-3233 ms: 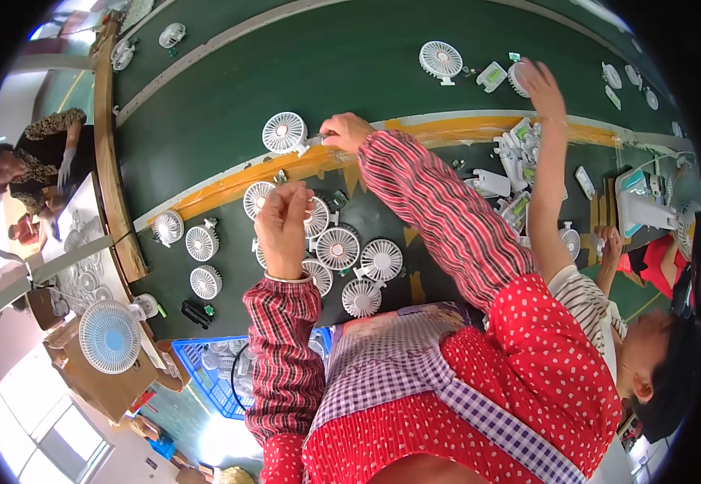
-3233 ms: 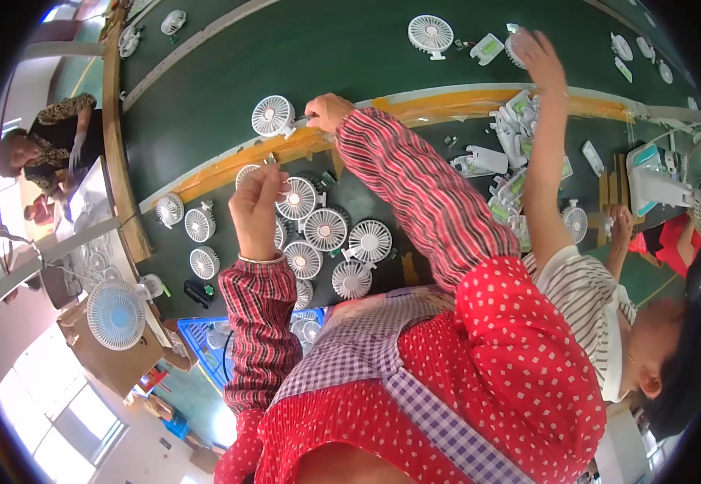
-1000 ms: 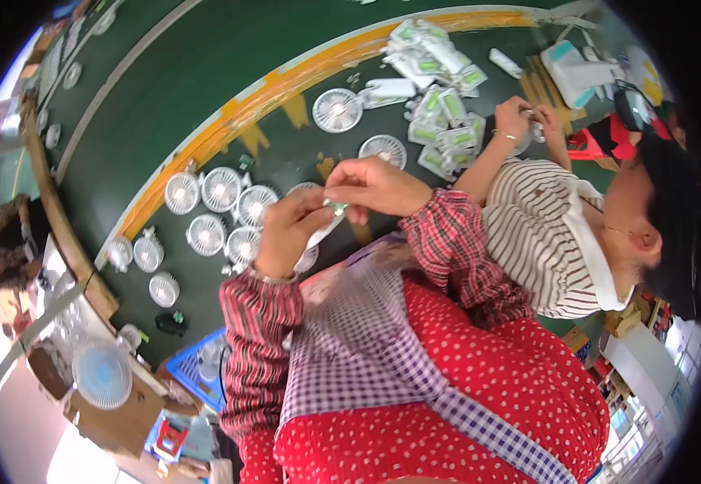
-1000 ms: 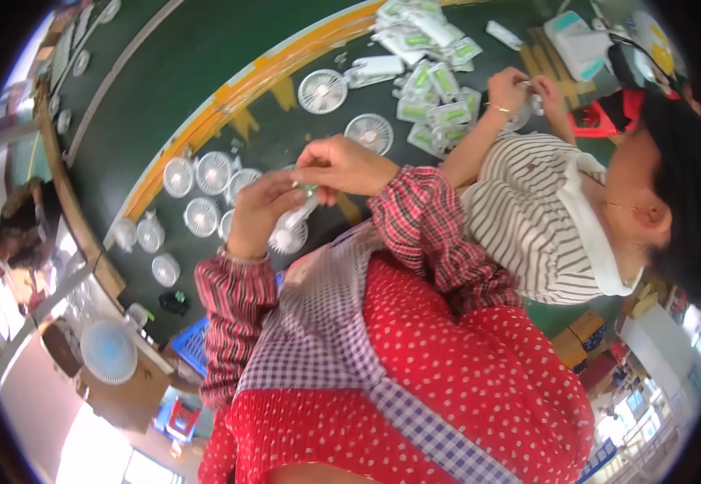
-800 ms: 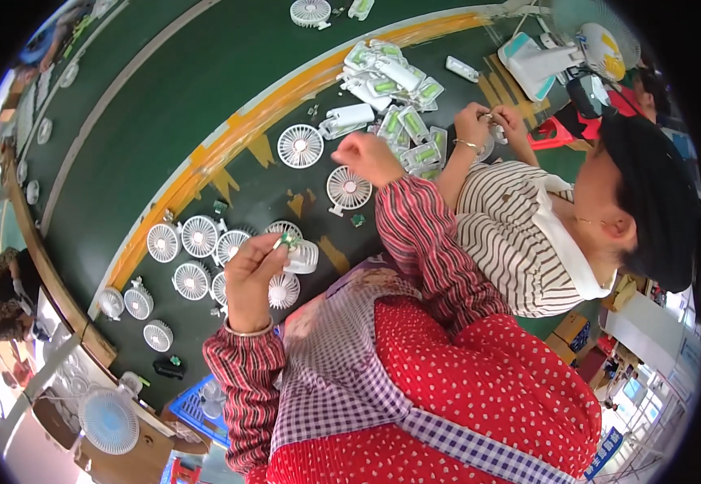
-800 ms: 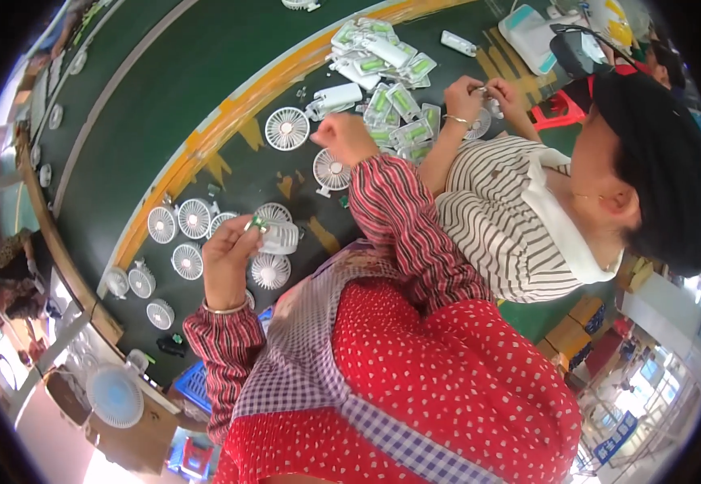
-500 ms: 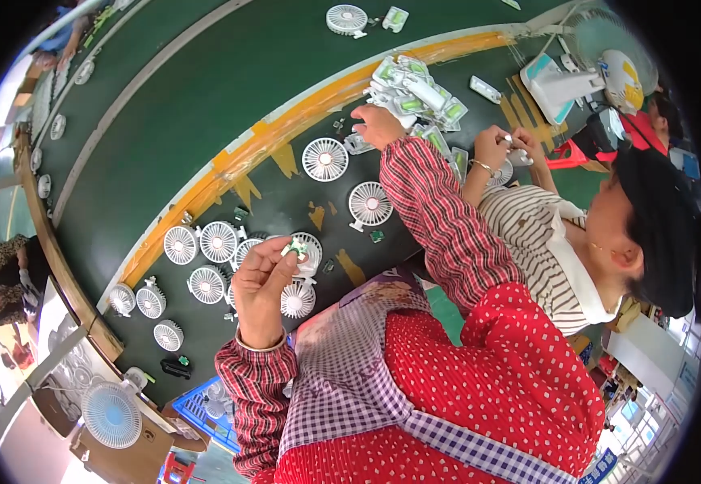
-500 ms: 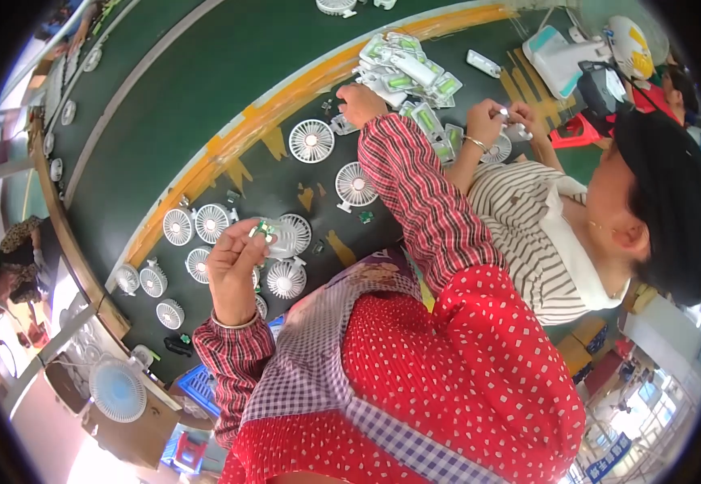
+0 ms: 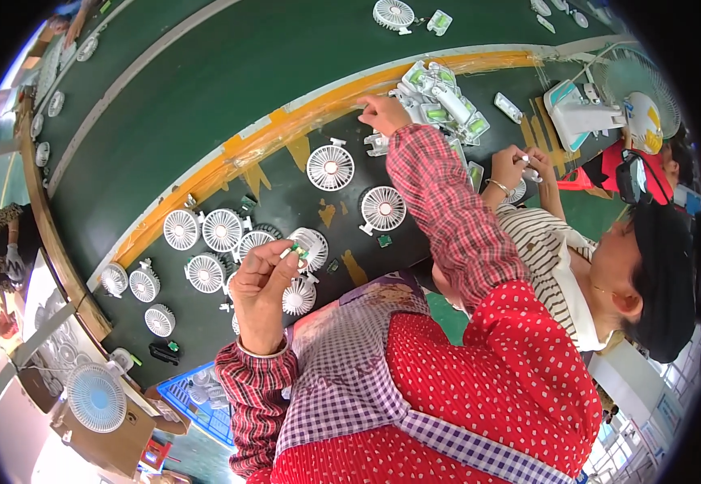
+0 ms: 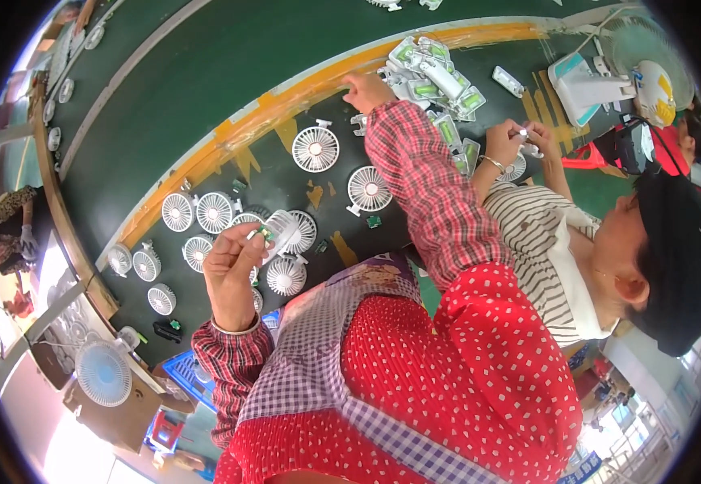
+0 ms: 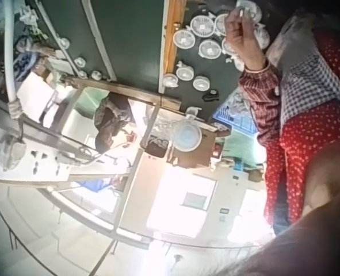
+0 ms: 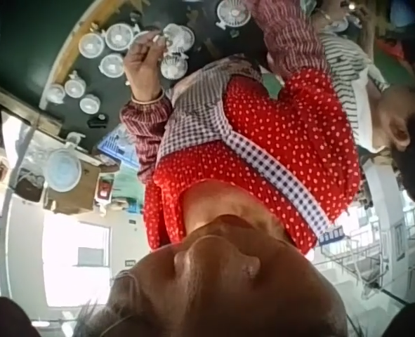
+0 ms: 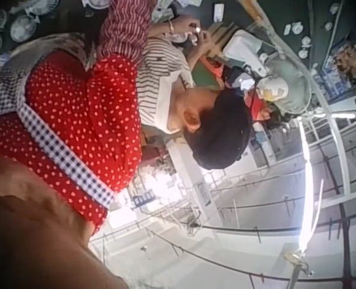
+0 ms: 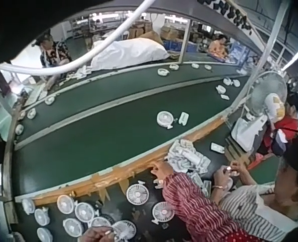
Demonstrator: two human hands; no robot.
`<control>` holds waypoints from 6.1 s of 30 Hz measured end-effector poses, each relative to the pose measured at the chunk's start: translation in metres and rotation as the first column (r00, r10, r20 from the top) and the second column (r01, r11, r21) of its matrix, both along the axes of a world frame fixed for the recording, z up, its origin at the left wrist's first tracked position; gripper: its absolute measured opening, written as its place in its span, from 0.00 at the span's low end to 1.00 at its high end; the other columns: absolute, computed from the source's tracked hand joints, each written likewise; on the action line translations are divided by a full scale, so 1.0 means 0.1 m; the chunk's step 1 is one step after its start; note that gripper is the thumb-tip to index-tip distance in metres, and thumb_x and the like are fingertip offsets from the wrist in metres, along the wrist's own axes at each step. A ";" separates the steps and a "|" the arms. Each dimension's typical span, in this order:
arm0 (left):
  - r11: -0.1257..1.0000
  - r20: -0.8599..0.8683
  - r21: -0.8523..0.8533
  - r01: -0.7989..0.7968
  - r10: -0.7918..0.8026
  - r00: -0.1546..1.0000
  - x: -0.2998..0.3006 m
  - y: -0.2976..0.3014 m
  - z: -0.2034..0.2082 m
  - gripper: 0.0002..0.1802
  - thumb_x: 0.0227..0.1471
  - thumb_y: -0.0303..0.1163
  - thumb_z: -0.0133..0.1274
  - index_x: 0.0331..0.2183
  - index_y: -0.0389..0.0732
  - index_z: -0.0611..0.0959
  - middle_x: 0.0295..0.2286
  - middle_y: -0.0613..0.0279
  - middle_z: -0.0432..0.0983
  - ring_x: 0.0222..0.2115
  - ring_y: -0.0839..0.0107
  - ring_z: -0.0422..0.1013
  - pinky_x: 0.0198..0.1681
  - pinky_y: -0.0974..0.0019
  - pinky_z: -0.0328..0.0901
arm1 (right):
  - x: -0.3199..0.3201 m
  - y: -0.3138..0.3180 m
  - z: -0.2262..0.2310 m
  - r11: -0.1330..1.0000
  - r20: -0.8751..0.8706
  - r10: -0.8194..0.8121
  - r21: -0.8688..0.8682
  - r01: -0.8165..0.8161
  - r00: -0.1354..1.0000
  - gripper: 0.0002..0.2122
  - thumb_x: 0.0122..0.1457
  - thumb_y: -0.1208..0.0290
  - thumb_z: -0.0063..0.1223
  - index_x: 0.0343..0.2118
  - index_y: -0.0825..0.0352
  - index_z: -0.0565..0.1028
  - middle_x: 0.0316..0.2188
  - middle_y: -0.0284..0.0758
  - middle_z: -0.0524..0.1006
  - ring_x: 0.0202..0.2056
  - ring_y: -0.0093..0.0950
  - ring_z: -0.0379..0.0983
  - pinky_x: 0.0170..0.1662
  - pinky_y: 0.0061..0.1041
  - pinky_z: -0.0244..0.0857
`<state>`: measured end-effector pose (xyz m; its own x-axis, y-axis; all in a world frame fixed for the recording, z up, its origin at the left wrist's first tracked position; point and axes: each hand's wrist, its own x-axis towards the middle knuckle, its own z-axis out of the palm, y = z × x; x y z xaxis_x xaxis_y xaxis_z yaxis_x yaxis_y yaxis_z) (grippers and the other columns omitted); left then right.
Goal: The person connects electronic circuit boards to handheld fan assemblies by hand, plugging wire connectors together and pressing the boards to illuminate their digital displays.
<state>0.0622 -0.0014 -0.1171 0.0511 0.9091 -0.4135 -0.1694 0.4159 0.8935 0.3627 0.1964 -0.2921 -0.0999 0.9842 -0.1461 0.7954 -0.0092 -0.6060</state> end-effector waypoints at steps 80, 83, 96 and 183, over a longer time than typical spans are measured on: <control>0.977 0.297 -0.135 0.166 -0.120 0.947 -0.45 -0.31 0.36 0.12 0.52 0.22 0.51 0.41 0.32 0.75 0.29 0.63 0.76 0.26 0.80 0.69 0.30 0.78 0.62 | -1.49 -2.01 1.98 0.955 -0.625 0.275 0.088 -0.284 0.731 0.04 0.49 0.81 0.56 0.29 0.69 0.75 0.22 0.34 0.73 0.25 0.25 0.73 0.25 0.19 0.65; 0.979 0.273 -0.131 0.154 -0.114 0.955 -0.45 -0.33 0.36 0.12 0.52 0.22 0.51 0.41 0.33 0.76 0.28 0.64 0.76 0.26 0.81 0.69 0.30 0.78 0.61 | -1.52 -2.03 1.99 0.890 -0.419 0.406 0.383 -0.248 0.812 0.07 0.46 0.82 0.55 0.30 0.70 0.75 0.27 0.35 0.73 0.27 0.29 0.74 0.27 0.21 0.67; 0.985 0.114 -0.069 0.160 -0.152 0.982 -0.43 -0.38 0.39 0.09 0.53 0.24 0.53 0.38 0.35 0.79 0.23 0.68 0.75 0.23 0.86 0.68 0.24 0.82 0.58 | -1.50 -2.09 1.91 0.728 -0.146 0.514 0.595 -0.340 0.845 0.11 0.42 0.82 0.55 0.32 0.72 0.75 0.31 0.37 0.72 0.29 0.29 0.74 0.27 0.23 0.71; 0.966 0.415 -0.228 0.123 -0.018 0.910 -0.28 -0.49 0.13 0.10 0.52 0.21 0.51 0.39 0.31 0.78 0.22 0.65 0.73 0.18 0.82 0.61 0.20 0.78 0.53 | -1.30 -2.18 2.07 0.935 -0.570 0.344 0.136 -0.327 0.746 0.05 0.50 0.82 0.54 0.30 0.70 0.70 0.25 0.38 0.69 0.23 0.35 0.68 0.24 0.28 0.61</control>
